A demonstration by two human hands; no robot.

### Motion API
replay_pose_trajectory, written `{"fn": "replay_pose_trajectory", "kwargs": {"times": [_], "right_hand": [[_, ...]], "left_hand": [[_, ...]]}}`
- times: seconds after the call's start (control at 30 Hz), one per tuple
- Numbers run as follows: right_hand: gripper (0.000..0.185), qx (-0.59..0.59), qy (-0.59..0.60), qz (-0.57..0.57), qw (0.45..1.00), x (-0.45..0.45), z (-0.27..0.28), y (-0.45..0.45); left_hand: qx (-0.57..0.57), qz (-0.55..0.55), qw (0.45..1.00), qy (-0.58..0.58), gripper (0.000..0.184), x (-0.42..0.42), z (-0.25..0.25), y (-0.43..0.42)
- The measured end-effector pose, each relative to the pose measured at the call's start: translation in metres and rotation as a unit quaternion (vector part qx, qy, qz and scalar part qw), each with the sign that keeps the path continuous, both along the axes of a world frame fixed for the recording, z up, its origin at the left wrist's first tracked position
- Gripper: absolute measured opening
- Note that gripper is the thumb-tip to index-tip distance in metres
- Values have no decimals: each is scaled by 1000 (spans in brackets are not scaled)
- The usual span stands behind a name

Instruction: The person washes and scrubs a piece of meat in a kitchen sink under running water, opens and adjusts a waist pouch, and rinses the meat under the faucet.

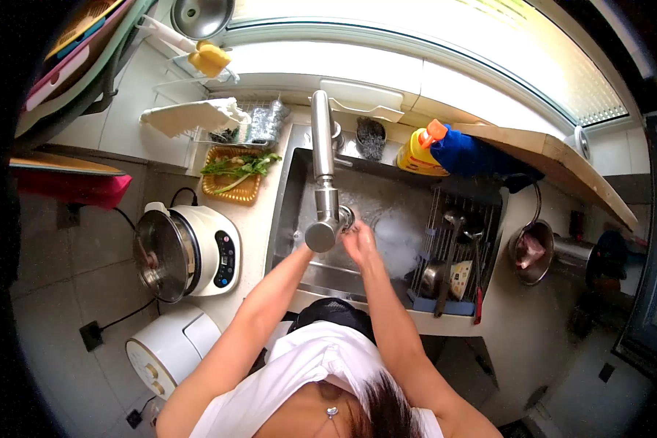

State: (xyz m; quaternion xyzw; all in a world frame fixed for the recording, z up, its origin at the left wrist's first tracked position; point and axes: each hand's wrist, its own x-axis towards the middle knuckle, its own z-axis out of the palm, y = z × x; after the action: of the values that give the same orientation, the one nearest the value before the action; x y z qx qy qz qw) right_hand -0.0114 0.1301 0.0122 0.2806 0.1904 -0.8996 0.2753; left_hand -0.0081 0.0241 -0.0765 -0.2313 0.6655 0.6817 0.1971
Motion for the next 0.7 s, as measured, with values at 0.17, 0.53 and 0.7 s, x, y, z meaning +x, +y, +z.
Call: {"fn": "replay_pose_trajectory", "kwargs": {"times": [0.17, 0.53, 0.7], "right_hand": [[29, 129, -30, -47, 990, 1, -38, 6], [22, 135, -48, -47, 989, 11, 32, -23], [23, -28, -20, -15, 999, -3, -50, 15]], "left_hand": [[-76, -256, 952, 149, 36, 17, 42, 10], [-211, -91, 919, 319, 27, -12, 46, 6], [-195, -92, 933, 288, 31, 20, 77, 41]]}}
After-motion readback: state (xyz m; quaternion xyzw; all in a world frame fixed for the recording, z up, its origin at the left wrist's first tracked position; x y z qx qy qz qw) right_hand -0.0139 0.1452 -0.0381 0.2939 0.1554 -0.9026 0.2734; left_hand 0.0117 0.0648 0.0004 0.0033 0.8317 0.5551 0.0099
